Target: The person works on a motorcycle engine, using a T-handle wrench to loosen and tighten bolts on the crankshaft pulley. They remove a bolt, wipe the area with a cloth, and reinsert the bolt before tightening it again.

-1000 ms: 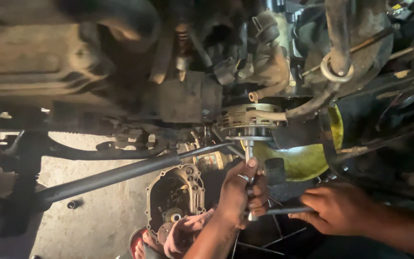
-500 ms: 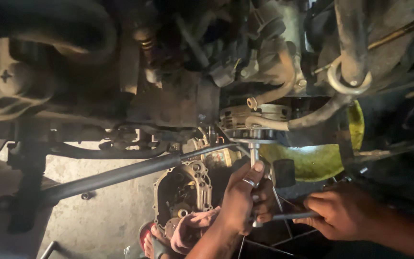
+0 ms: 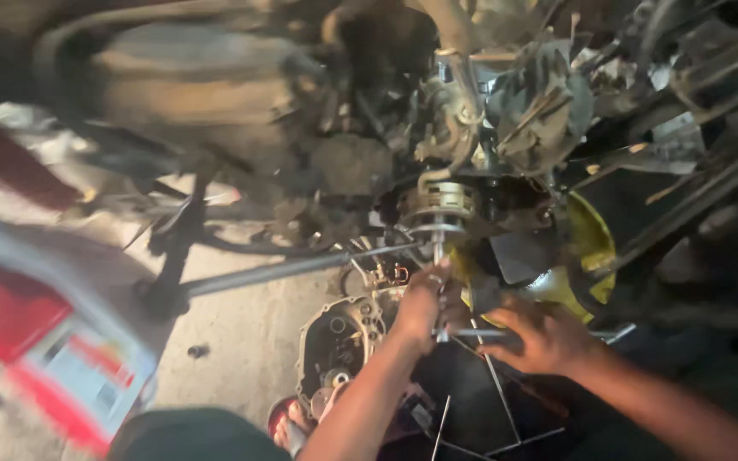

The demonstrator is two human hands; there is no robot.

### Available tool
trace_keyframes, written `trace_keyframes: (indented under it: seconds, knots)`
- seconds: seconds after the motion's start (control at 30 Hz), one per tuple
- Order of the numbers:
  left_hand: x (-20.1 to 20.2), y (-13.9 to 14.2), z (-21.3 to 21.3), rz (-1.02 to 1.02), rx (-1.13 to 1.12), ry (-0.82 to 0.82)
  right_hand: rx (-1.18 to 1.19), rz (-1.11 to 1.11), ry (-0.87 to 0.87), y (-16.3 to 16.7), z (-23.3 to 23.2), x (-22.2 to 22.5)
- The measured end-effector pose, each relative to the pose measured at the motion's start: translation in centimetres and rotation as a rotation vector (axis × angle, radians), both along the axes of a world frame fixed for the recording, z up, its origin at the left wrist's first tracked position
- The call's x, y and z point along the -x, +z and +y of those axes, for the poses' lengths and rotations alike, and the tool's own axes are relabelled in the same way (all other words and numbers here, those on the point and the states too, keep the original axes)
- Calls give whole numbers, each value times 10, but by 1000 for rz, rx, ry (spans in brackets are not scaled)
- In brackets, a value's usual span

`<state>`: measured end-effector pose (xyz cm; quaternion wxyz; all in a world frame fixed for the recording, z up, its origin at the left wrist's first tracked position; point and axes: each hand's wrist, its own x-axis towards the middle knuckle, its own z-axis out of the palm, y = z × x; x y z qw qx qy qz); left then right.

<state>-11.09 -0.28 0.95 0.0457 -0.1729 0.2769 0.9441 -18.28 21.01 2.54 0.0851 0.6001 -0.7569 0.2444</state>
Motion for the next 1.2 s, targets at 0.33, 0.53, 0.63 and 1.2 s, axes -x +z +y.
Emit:
trace_keyframes:
  seconds: [0.33, 0.53, 0.63, 1.2]
  knots:
    - [9, -14, -8, -131, 486, -34, 12, 20, -373, 11, -68, -70]
    - [-30, -23, -31, -62, 498, 102, 44, -78, -423, 26, -74, -73]
    - [-70, -28, -79, -172, 274, 465, 2, -108, -416, 35, -75, -78]
    - [-86, 14, -124, -130, 25, 707, -463, 156, -400, 7, -89, -116]
